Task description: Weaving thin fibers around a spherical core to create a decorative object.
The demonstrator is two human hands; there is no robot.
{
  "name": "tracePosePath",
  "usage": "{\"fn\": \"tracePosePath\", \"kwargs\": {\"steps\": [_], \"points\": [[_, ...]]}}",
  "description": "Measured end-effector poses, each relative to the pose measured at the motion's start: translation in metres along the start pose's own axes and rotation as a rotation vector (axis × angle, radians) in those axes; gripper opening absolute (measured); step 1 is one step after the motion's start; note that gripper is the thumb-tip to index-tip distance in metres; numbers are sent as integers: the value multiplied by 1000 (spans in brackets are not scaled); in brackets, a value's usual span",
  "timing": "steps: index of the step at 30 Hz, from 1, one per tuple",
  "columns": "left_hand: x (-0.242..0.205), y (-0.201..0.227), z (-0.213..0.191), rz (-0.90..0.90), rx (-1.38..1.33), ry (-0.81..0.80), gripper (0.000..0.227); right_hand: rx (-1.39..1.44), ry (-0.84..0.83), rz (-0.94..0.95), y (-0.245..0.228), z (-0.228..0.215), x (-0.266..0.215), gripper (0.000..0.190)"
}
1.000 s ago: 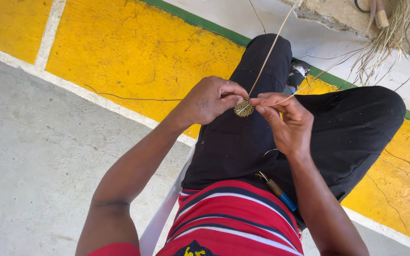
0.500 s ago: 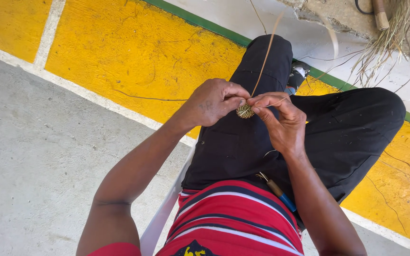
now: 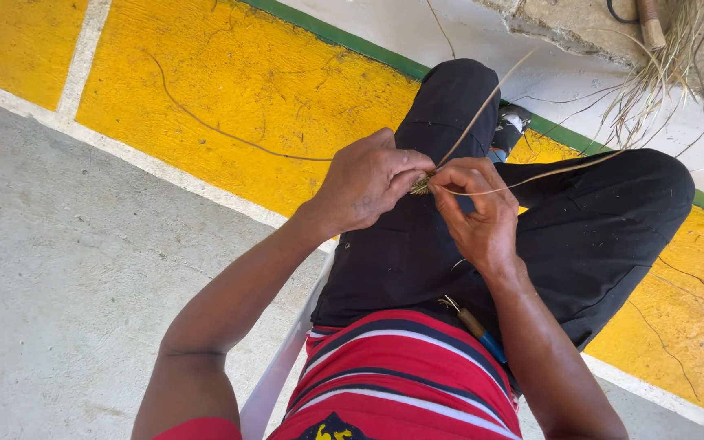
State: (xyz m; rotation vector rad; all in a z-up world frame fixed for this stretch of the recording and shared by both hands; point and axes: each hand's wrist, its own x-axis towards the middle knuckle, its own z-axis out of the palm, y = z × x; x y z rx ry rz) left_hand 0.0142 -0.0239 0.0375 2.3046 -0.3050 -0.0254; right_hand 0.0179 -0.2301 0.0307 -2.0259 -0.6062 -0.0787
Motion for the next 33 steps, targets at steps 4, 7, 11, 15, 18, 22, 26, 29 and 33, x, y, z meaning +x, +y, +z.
{"fn": "tracePosePath", "kwargs": {"steps": [4, 7, 11, 15, 18, 22, 26, 29, 33], "points": [[-2, -2, 10, 120, -34, 81, 20, -39, 43, -11, 4, 2, -4, 18], [-2, -8, 14, 112, -40, 69, 19, -78, 58, -32, 5, 3, -5, 19], [-2, -5, 16, 69, -66, 57, 19, -78, 60, -36, 7, 2, -7, 18], [-2, -7, 20, 41, -97, 43, 19, -112, 33, -28, 6, -1, -3, 18], [-1, -6, 21, -24, -112, 15, 20, -122, 11, -26, 7, -4, -4, 17], [0, -8, 20, -38, -128, 32, 19, -117, 16, -47, 7, -3, 0, 17], [1, -14, 24, -38, -135, 9, 19, -121, -49, -31, 4, -10, 6, 18], [-3, -22, 15, -19, -397, -101, 19, 268, -226, 138, 34, -31, 13, 21], [-5, -21, 9, 53, -765, -134, 19, 577, -326, 233, 46, -29, 17, 20]]}}
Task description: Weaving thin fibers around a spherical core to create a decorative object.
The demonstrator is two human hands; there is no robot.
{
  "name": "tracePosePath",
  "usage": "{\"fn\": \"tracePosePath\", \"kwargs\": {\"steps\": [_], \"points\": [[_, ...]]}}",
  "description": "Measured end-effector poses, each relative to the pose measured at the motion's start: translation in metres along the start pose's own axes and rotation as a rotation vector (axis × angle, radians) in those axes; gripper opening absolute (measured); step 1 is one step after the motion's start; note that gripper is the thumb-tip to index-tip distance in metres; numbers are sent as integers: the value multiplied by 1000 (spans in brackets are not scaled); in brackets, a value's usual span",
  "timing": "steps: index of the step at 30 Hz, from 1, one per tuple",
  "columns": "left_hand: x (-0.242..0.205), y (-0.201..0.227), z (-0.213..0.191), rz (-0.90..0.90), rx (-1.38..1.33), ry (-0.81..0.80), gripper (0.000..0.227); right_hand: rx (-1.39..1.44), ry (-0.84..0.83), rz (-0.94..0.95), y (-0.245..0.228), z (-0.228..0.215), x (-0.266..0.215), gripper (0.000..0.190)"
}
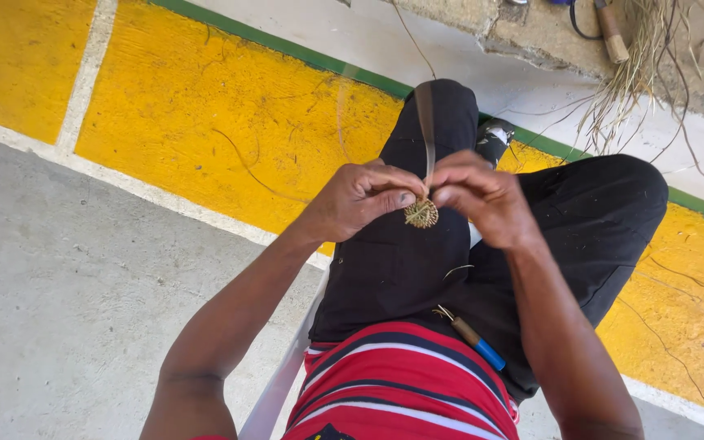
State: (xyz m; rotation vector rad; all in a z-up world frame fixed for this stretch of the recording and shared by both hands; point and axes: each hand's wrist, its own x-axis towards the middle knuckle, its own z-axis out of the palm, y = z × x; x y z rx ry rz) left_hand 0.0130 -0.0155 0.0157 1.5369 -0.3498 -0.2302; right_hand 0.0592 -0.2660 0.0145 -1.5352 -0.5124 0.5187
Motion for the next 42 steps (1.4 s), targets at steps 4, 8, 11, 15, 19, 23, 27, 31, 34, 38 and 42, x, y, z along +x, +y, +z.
{"fn": "tracePosePath", "kwargs": {"steps": [4, 8, 11, 15, 19, 23, 27, 31, 34, 38, 42], "points": [[-3, 8, 1, -66, -74, -8, 22, 154, -51, -32, 4, 10, -1, 17], [-8, 10, -4, -66, -237, -46, 22, 118, -122, -61, 5, 15, 4, 18], [-8, 12, -7, -31, -326, -51, 19, -98, -141, -177, -7, 19, 10, 13], [-14, 7, -7, -162, -410, -24, 18, -352, -118, -340, -2, 3, 41, 13], [-8, 38, -4, -2, -173, -173, 17, -776, 198, -374, 43, -58, 68, 11], [0, 43, -20, -21, 142, -5, 19, -263, 31, 63, -12, -36, 56, 12], [-3, 32, -18, 135, 365, 57, 22, 87, -96, 165, -14, 4, 26, 19], [-10, 33, -15, 268, 553, 89, 26, 244, -155, 232, -7, 14, 16, 22], [-19, 47, -9, 368, 692, 84, 32, 299, -196, 302, -15, 17, 16, 22], [-27, 38, -8, 353, 813, 66, 24, 237, -301, 273, -13, 16, 19, 20], [-34, 34, -11, 412, 1051, 7, 14, 179, -340, 316, -4, 22, 28, 17]]}}
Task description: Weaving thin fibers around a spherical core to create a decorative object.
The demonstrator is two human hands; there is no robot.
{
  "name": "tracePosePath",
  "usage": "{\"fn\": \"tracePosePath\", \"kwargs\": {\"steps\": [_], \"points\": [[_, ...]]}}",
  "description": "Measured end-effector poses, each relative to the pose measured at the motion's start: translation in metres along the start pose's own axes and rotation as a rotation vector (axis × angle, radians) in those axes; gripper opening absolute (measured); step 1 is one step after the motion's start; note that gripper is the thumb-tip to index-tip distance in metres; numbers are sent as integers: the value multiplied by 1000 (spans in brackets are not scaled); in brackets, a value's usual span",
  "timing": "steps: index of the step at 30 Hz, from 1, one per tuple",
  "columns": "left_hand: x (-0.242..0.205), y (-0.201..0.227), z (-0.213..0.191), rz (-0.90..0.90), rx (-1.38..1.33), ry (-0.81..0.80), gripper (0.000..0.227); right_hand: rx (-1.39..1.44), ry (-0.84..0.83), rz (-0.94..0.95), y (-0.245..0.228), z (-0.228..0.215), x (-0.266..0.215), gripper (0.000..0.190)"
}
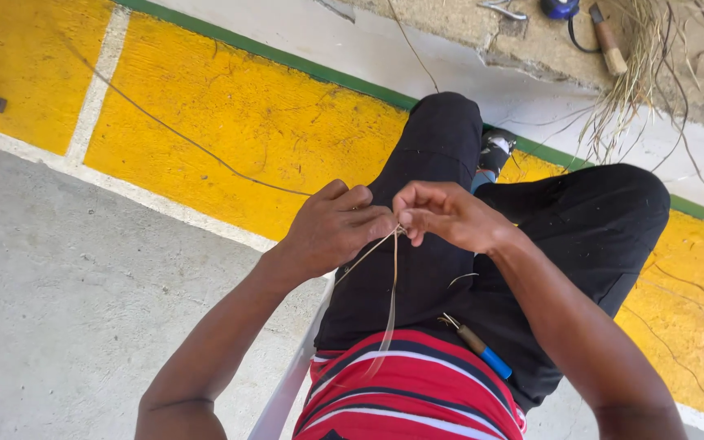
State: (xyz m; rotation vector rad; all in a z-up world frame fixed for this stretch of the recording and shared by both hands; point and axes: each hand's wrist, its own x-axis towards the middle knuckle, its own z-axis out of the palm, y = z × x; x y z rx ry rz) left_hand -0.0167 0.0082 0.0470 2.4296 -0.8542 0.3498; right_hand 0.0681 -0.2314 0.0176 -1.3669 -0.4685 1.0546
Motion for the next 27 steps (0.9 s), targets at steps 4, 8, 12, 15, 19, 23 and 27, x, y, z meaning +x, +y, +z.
{"fn": "tracePosePath", "kwargs": {"steps": [4, 8, 12, 15, 19, 23, 27], "points": [[-9, -8, 11, 106, 168, -22, 13, -50, 50, 82, 4, 9, 15, 12], [-10, -18, 24, 115, 158, -107, 15, -316, 193, -72, 26, 3, 29, 8], [-11, -11, 34, 201, 106, -95, 8, -168, 494, -234, -15, -22, 58, 10], [-18, -2, 28, 115, 173, -66, 7, -173, 726, -394, -36, -33, 57, 11], [-17, -16, 18, 53, 221, 27, 6, -694, 396, -332, -33, -14, 20, 11], [-9, -27, 17, 82, 236, 46, 7, -949, 417, -446, -12, 26, 3, 22], [-17, -27, 36, -8, 160, 45, 9, -1014, 470, -500, 10, 25, 6, 17]]}}
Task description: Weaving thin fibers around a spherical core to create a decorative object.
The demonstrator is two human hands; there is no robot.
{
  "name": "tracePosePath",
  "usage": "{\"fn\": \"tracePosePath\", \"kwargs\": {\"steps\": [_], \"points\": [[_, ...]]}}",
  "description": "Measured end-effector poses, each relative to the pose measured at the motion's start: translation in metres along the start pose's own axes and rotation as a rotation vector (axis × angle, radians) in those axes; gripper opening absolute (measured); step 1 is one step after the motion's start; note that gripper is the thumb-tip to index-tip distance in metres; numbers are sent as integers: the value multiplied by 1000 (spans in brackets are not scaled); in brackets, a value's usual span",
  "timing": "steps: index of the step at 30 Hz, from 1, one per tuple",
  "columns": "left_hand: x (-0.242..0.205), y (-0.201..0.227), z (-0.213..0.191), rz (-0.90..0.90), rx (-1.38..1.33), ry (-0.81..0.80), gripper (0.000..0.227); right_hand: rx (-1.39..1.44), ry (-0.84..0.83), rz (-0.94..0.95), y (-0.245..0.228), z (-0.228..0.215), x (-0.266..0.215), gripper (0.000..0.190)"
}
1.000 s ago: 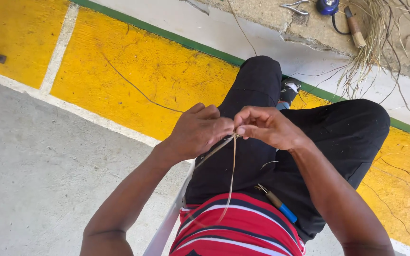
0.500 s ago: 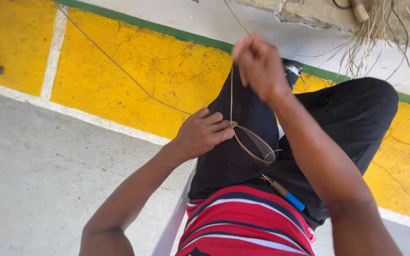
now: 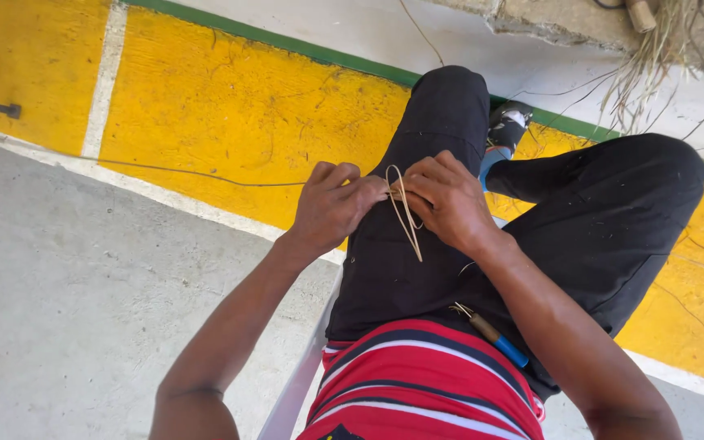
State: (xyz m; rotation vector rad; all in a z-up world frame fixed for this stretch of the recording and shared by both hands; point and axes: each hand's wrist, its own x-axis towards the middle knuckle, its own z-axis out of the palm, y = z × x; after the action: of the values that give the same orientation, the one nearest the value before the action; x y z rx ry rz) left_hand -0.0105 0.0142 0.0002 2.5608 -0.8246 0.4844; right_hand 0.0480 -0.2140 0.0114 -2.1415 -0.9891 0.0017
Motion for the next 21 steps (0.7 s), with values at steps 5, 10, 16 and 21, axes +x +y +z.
{"fn": "tracePosePath", "kwargs": {"steps": [5, 10, 16, 21], "points": [[-6, 10, 7, -350, -303, 103, 19, 3, 98, -3, 5, 11, -10, 18], [-10, 3, 26, -359, -452, 177, 21, -5, 82, 105, 3, 12, -9, 19], [-3, 3, 15, -339, -380, 112, 18, 204, -41, 204, 10, -13, 10, 21], [-1, 3, 13, -361, -372, 43, 21, 320, -78, 200, 7, 1, 22, 16]]}}
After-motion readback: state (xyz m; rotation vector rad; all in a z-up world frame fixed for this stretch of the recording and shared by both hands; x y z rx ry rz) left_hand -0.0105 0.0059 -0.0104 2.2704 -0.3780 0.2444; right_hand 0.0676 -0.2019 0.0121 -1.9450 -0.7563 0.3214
